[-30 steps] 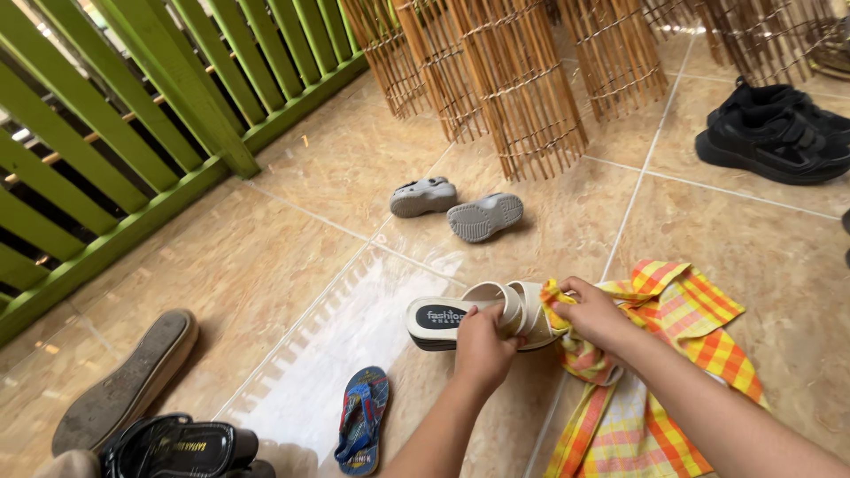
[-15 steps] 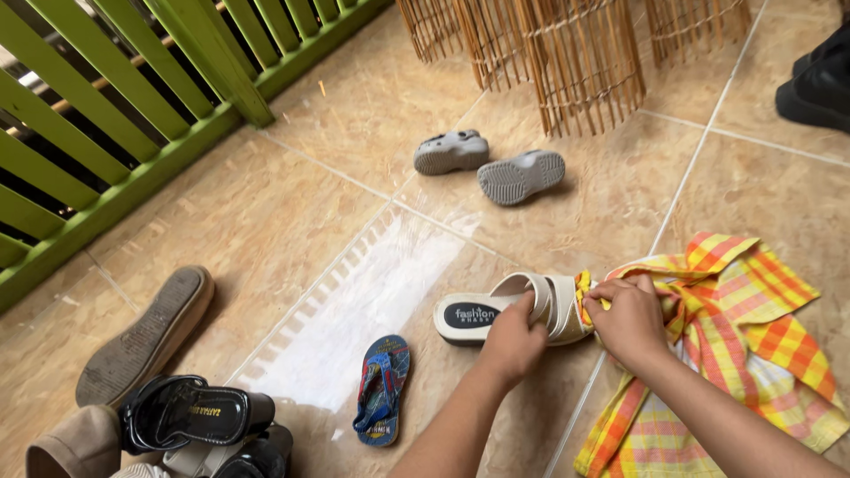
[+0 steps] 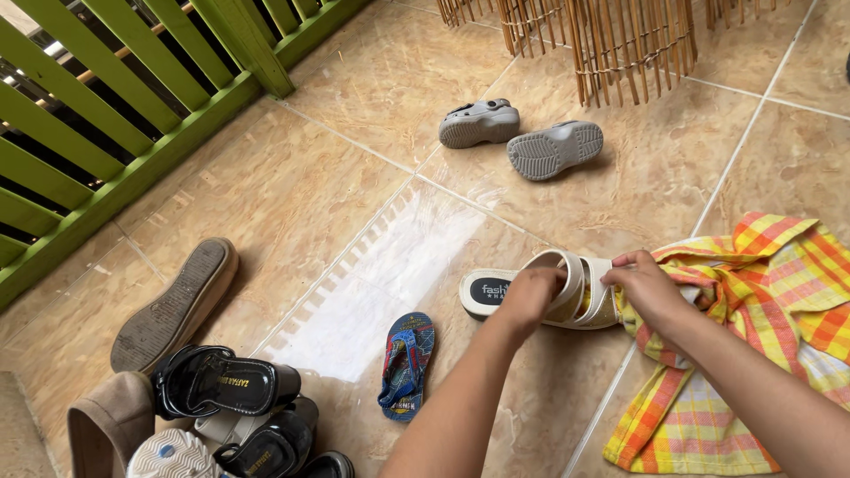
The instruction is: The person cleans various shoes and sandals by hand using a cloth, wiping the exterior surfaces and soles before placing them in a row on the floor.
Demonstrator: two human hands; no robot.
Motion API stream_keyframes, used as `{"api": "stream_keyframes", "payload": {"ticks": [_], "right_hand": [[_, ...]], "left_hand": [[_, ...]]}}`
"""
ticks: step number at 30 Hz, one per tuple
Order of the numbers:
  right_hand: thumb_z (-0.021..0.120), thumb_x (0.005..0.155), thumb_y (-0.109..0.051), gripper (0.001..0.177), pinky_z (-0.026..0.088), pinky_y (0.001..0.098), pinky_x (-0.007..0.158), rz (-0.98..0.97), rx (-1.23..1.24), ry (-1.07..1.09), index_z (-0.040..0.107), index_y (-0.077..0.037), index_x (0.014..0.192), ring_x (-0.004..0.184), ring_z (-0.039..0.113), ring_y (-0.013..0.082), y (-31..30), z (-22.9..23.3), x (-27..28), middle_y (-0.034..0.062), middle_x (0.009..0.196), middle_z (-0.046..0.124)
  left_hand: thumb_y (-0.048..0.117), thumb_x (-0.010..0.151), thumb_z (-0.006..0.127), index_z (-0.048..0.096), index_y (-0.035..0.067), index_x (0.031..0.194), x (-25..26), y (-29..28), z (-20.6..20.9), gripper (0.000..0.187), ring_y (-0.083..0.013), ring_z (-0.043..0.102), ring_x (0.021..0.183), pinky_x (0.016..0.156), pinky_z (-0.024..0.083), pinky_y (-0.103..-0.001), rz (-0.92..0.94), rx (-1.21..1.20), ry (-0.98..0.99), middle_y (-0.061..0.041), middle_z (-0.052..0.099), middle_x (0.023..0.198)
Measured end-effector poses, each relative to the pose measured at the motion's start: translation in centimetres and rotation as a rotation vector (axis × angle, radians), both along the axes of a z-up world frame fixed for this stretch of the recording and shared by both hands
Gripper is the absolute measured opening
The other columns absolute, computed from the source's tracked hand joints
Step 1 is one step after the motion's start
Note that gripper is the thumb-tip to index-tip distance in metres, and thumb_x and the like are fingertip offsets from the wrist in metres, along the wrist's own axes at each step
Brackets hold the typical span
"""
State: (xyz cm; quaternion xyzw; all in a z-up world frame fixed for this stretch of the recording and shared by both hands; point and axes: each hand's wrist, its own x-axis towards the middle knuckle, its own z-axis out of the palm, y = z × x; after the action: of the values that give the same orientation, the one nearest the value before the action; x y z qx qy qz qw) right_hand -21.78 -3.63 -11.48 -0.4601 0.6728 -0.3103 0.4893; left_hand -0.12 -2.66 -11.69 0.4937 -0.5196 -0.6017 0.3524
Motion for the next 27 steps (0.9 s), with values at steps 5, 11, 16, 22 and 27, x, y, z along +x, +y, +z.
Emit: {"api": "stream_keyframes", "payload": {"ticks": [5,11,16,22,27], "right_hand": [[0.069,0.084,-0.007,0.048,0.048,0.0329,0.088,-0.041,0.033,-0.052,0.051,-0.005,0.128,0.102,0.063,0.0162,0.6,3.1,1.0,0.0098,0.106,0.071],[0.074,0.087,-0.01,0.048,0.05,0.0282,0.085,0.049,0.046,-0.152,0.055,-0.003,0.131,0.096,0.067,0.0137,1.7,5.4,1.8,0.0106,0.102,0.075],[0.075,0.086,-0.008,0.052,0.05,0.0299,0.086,0.117,0.02,-0.079,0.055,-0.008,0.133,0.097,0.065,0.0125,2.2,6.3,2.2,0.0071,0.102,0.075],[0.061,0.085,0.006,0.056,0.052,0.0325,0.087,0.156,0.14,-0.156,0.056,-0.008,0.139,0.098,0.066,0.0172,1.8,7.1,1.2,0.0103,0.11,0.071],[0.057,0.074,0.015,0.074,0.052,0.0321,0.086,0.294,0.103,-0.081,0.048,-0.012,0.142,0.104,0.065,0.0173,1.9,6.0,0.5,0.0096,0.115,0.07]], "left_hand": [[0.01,0.083,0.063,0.072,0.014,0.124,-0.8,-1.7,2.1,0.042,-0.0309,0.071,0.107,0.095,0.054,-0.037,-0.121,-0.029,-0.528,-0.017,0.073,0.116],[0.015,0.084,0.068,0.078,0.014,0.111,-1.5,-2.1,7.0,0.028,-0.0317,0.07,0.111,0.093,0.056,-0.043,-0.182,-0.048,-0.941,-0.013,0.074,0.118],[0.016,0.086,0.067,0.078,0.01,0.11,-1.8,-2.0,8.0,0.027,-0.0308,0.071,0.112,0.093,0.057,-0.041,-0.246,-0.078,-1.018,-0.014,0.074,0.119],[0.017,0.084,0.067,0.076,0.009,0.113,-0.5,-1.7,7.9,0.031,-0.0305,0.068,0.114,0.094,0.055,-0.041,-0.307,-0.054,-0.954,-0.014,0.072,0.122],[0.014,0.083,0.067,0.076,0.007,0.114,-0.7,-2.6,7.0,0.033,-0.0307,0.069,0.115,0.096,0.056,-0.039,-0.407,-0.019,-0.968,-0.016,0.072,0.123]]}}
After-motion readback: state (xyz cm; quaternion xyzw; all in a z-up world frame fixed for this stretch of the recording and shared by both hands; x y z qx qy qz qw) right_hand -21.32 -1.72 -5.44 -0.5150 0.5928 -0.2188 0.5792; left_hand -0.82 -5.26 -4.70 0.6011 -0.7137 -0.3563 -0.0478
